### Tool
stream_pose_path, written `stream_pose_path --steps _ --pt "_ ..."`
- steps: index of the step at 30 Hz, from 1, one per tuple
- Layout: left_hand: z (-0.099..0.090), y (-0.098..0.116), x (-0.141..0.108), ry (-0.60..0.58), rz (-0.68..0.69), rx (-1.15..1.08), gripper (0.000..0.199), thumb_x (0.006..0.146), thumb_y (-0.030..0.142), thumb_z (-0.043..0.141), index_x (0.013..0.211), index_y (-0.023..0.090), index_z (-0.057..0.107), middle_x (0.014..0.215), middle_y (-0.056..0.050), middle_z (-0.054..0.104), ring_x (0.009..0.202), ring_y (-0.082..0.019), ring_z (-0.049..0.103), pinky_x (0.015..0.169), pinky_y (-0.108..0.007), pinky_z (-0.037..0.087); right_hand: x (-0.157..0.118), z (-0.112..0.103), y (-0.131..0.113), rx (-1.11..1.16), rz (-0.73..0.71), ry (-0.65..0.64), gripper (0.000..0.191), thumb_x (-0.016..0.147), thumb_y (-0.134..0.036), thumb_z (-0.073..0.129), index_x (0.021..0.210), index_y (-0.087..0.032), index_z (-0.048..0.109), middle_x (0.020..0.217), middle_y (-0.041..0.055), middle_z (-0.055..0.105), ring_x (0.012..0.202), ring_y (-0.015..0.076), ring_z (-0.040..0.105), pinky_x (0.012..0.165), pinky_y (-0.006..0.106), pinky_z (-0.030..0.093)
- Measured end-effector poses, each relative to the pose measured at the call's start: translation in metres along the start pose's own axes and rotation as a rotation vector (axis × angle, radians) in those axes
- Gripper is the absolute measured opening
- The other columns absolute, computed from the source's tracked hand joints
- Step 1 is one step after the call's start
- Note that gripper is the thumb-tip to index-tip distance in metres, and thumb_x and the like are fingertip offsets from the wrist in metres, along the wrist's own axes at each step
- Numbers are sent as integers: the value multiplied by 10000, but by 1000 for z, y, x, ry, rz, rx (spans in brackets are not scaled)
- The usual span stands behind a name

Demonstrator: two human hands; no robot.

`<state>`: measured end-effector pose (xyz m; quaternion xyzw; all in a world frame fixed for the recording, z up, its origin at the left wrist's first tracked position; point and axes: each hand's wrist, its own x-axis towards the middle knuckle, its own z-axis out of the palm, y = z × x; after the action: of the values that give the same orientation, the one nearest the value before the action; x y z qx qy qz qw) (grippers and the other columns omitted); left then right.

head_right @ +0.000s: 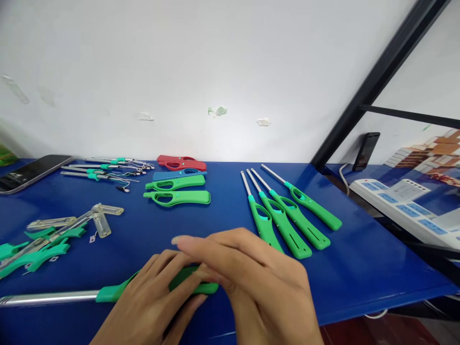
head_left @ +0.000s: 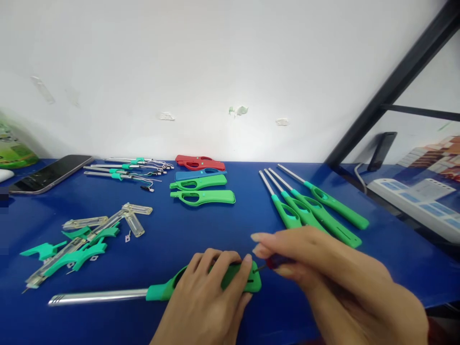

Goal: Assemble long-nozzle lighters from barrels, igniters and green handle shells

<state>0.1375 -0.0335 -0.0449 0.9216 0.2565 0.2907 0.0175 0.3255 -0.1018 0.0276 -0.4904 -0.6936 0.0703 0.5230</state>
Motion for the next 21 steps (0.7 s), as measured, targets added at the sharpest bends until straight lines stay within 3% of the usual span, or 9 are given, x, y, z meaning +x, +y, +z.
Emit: stream_pose_path --steps 2,4,9,14,21 --pt "-2 1 0 -52 3 -2 372 1134 283 402 1440 270 612 1277 -31 739 1038 -262 676 860 -435 565 1 3 -2 -82 -8 59 337 1006 -109 746 1248 -343 768 982 -52 738 849 83 737 787 118 613" --pt "-5 2 0 -109 4 -18 375 1119 265 453 1466 277 596 1303 -32 735 1068 -263 673 877 -430 569 2 4 -2 -183 -9 72 327 1004 -175 783 1285 -342 766 933 -46 704 808 80 714 774 125 609" --pt "-8 3 0 -122 -23 -34 376 1085 231 523 1448 283 606 1286 -28 739 1066 -260 683 870 -416 570 0 1 1 -116 32 -22 465 1096 -167 579 1509 -372 644 1235 -27 758 1031 113 766 898 150 635" --pt "-7 1 0 -142 -11 -17 393 1092 242 515 1478 276 582 1294 -22 736 1080 -263 686 875 -424 580 2 1 3 -160 52 82 351 1060 -168 647 1316 -374 771 906 -33 692 786 92 701 718 154 615" --pt "-7 2 0 -118 3 -4 390 1112 261 458 1484 265 573 1317 -40 728 1088 -279 687 912 -472 598 3 0 -4 -98 17 -6 272 1041 -204 731 1264 -357 751 937 -55 696 800 71 702 730 124 589"
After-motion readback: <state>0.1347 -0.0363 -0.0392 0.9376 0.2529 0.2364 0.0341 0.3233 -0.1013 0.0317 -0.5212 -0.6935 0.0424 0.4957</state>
